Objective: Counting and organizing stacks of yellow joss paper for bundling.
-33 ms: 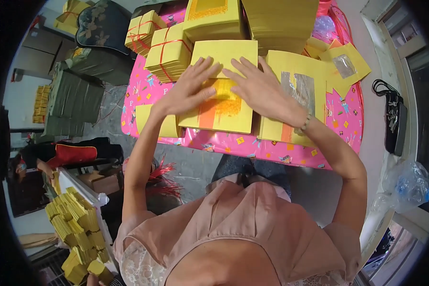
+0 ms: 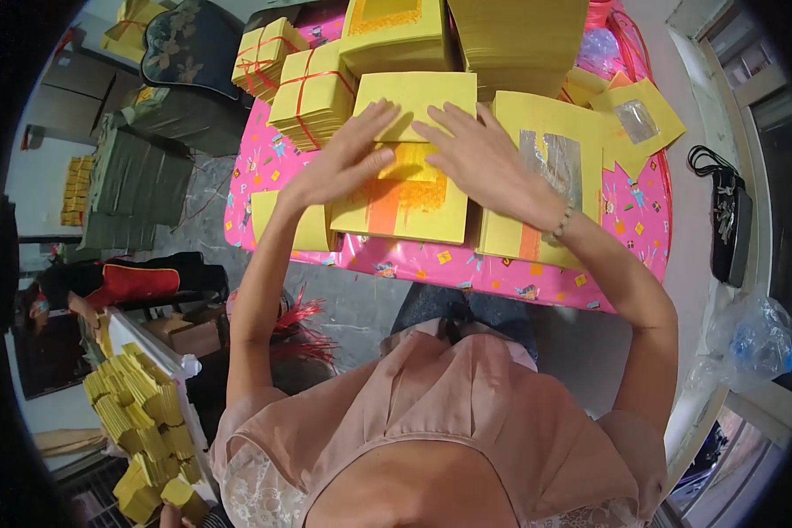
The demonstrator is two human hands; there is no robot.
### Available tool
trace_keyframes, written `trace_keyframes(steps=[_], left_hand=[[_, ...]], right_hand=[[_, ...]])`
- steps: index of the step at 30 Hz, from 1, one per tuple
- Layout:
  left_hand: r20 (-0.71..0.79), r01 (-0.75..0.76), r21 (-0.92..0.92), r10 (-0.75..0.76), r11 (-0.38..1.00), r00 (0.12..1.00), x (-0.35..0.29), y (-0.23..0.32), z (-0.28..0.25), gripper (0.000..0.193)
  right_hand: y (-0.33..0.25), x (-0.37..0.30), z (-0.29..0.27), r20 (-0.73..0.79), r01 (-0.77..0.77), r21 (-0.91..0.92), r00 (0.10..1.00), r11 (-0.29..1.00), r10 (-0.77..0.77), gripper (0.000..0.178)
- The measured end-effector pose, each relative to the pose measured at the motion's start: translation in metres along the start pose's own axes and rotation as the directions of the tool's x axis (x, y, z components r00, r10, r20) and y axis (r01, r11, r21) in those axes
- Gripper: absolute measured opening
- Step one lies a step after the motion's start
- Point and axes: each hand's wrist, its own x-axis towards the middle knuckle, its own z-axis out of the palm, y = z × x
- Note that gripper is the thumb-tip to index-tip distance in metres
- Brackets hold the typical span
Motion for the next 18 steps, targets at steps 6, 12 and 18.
trace_keyframes(steps=[6, 12, 18], left_hand=[[-0.416, 0.279, -0.130, -0.307, 0.952, 0.856, 0.010, 0.000, -0.008, 0.054], [-0.272, 0.485, -0.283, -0.554, 0.828, 0.787, 0.017, 0.000, -0.008, 0.083], [-0.190, 0.294, -0.776, -0.650, 0.559, 0.736, 0.000, 0.005, -0.015, 0.066]], right_hand=[[0.011, 0.019, -0.003, -0.131, 0.032, -0.027, 0.991, 0.999, -0.035, 0.029], [0.009, 0.026, 0.003, -0.436, 0.200, -0.288, 0.843, 0.937, -0.314, 0.012], [-0.028, 0.015, -0.003, -0.437, 0.243, -0.342, 0.814, 0.908, -0.383, 0.016]])
